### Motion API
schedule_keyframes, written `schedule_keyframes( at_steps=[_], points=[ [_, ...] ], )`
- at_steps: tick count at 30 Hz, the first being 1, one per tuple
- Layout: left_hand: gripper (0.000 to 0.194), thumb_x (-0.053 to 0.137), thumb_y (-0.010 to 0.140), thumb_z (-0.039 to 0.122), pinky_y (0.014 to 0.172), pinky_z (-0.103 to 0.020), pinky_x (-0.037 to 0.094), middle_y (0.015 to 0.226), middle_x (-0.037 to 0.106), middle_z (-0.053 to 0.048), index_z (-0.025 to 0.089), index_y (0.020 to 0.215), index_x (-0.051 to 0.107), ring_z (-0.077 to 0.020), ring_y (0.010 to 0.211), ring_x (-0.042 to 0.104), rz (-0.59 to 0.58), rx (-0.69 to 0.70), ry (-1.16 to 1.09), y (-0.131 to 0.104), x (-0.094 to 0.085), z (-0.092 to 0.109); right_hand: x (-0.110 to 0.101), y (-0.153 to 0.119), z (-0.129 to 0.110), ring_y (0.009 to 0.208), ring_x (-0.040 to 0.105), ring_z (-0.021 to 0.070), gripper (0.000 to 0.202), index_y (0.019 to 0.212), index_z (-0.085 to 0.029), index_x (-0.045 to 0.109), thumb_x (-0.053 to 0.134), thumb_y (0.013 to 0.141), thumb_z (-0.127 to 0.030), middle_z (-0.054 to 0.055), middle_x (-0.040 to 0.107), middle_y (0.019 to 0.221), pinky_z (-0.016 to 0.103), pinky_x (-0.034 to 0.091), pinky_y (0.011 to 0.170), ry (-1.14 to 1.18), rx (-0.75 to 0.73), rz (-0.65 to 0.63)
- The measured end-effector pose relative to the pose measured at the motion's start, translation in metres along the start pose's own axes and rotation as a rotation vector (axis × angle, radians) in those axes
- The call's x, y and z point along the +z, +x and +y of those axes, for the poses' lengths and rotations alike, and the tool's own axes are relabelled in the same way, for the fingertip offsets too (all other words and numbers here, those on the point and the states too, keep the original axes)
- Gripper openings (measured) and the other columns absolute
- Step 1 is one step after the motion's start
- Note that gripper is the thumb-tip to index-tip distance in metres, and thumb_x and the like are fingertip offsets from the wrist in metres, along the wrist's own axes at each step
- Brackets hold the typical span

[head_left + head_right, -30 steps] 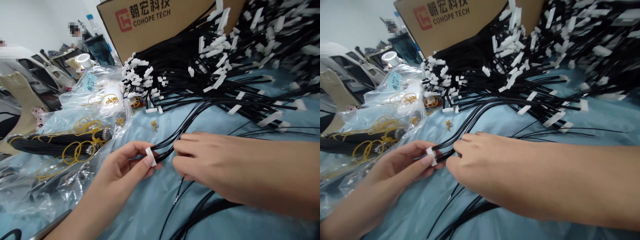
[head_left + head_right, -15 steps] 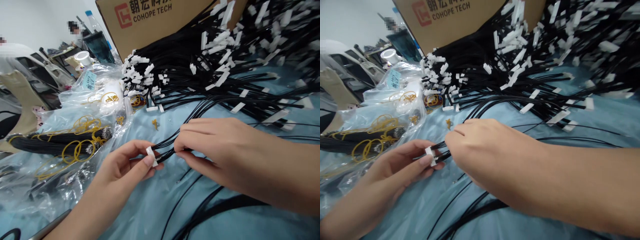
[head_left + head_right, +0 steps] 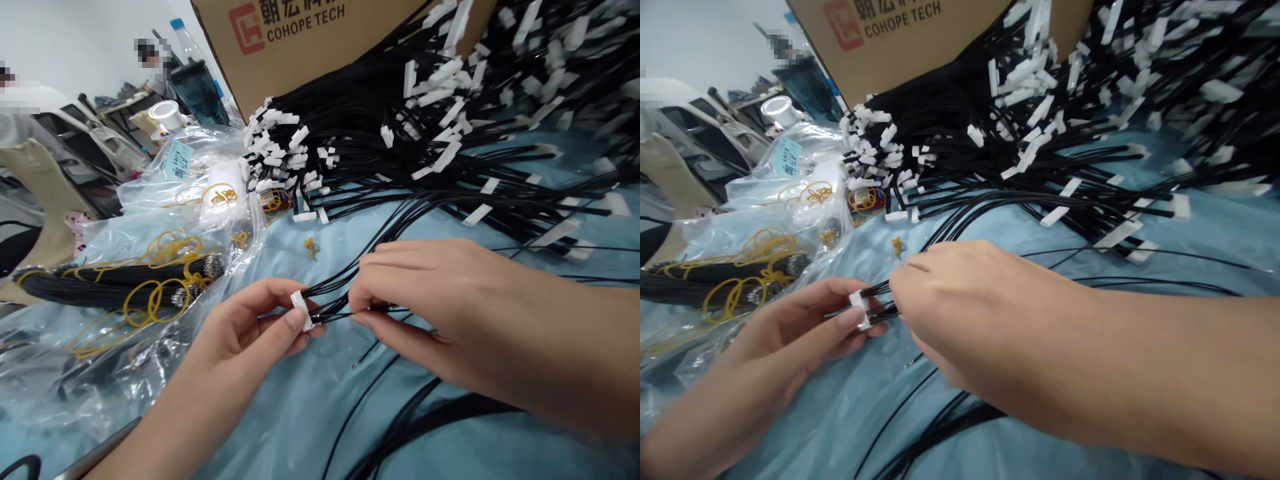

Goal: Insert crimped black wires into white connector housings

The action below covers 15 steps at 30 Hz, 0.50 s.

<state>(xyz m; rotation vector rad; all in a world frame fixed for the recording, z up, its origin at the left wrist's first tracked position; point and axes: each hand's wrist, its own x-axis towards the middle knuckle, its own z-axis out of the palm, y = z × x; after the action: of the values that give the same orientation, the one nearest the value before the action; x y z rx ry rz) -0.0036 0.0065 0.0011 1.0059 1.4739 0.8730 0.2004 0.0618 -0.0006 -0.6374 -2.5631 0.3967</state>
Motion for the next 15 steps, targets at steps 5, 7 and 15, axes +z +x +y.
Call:
schedule_keyframes(
  at_steps=[5,7,15],
  points=[
    [0.014,0.072,0.075,0.034,0.064,-0.005,0.054,0.083,0.073,0.007,0.031,0.089,0.070,-0.0059,0.074,0.067,-0.003,0.002,0.037,-0.0010,-0.0018,0.0003,-0.0009,-0.0015,-0.0007,0.059,0.047,0.0147,0.010,0.072,-0.014,0.058,0.054,0.075,-0.006,0.001,0.053,0.066,0.029,0.034,0.050,0.035,0.008,-0.027],
    [0.013,0.072,0.075,0.033,0.063,-0.004,0.053,0.081,0.072,0.007,0.030,0.087,0.071,-0.0054,0.071,0.066,-0.001,0.008,0.031,-0.0016,-0.0011,0.0011,0.0001,-0.0009,-0.0010,0.059,0.048,0.0150,0.010,0.072,-0.014,0.058,0.054,0.076,-0.006,0.001,0.053,0.066,0.030,0.035,0.051,0.035,-0.001,-0.025],
    [0.009,0.070,0.077,0.034,0.065,-0.005,0.054,0.077,0.069,0.008,0.029,0.084,0.070,-0.0050,0.072,0.065,-0.019,0.025,0.039,0.0002,0.0017,0.0038,0.0010,-0.0006,-0.0046,0.059,0.050,0.0160,0.014,0.071,-0.014,0.059,0.052,0.077,-0.005,0.001,0.053,0.064,0.030,0.036,0.049,0.037,-0.030,-0.037]
  ],
)
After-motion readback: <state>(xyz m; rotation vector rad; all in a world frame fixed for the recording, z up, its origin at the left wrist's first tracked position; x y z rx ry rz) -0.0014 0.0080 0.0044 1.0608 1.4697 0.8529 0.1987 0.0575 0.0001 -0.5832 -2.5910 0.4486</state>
